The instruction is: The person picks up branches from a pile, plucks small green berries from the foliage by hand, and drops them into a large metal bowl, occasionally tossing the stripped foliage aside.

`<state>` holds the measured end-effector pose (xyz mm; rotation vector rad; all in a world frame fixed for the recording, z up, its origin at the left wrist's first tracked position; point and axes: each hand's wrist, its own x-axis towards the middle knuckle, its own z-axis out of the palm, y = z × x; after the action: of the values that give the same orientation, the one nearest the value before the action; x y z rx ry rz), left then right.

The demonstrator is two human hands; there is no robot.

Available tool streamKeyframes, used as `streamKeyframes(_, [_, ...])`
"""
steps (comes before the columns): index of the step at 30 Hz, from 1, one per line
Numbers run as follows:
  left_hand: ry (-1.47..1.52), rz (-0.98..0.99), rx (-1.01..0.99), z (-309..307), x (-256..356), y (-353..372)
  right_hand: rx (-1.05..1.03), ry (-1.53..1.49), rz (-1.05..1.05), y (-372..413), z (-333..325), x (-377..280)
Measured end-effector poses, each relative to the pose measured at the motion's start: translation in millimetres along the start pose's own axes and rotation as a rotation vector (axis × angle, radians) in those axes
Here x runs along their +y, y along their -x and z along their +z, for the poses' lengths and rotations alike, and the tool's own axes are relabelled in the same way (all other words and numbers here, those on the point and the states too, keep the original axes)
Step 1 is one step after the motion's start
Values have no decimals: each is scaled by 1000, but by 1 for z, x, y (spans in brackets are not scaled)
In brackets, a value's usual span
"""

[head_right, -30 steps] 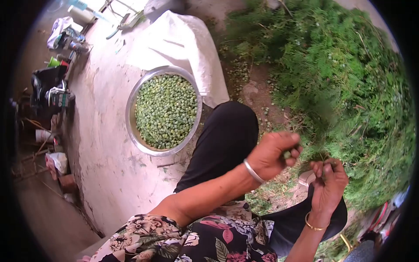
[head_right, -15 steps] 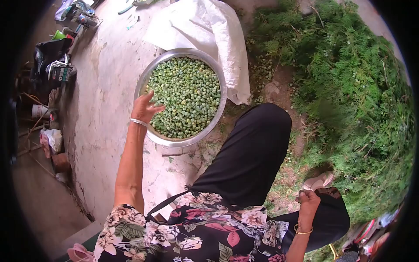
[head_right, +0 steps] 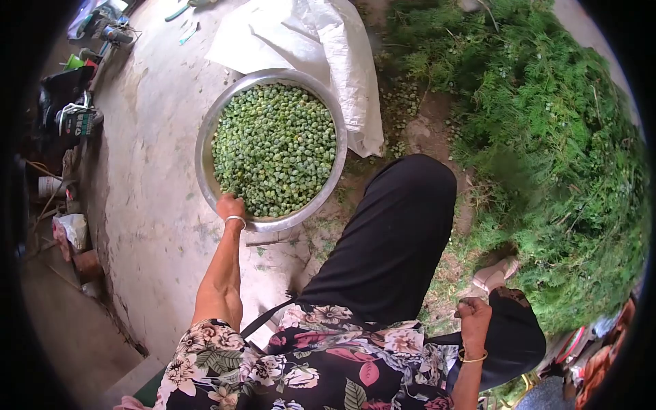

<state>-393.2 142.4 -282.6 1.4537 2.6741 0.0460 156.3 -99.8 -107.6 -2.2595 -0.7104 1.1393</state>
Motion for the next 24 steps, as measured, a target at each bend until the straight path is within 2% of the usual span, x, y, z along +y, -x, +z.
streamKeyframes(2, [238,-69,50,-8,-1,4,-3,-11,-3,2,0,3])
streamKeyframes(3, [240,-67,51,-5,0,4,-17,18,-3,2,0,3])
streamKeyframes(6, [817,98,105,1,14,9,-32,67,0,2,6,4])
streamKeyframes(7, [642,259,162,-7,27,15,-32,93,3,2,8,4])
streamKeyframes(10, [389,590,249,-8,75,29,-53,125,-8,4,14,-6])
streamKeyframes(12, [332,708,221,-8,103,40,-42,147,-24,4,15,-5])
streamKeyframes(15, [171,787,170,5,129,48,-15,191,-51,1,14,6])
streamKeyframes(17, [-48,819,145,13,140,50,5,214,-60,4,12,9])
streamKeyframes(22, [-51,821,109,21,147,43,-4,231,-21,10,11,12])
streamKeyframes(24, [-28,801,-3,18,148,38,-24,259,-7,10,13,11])
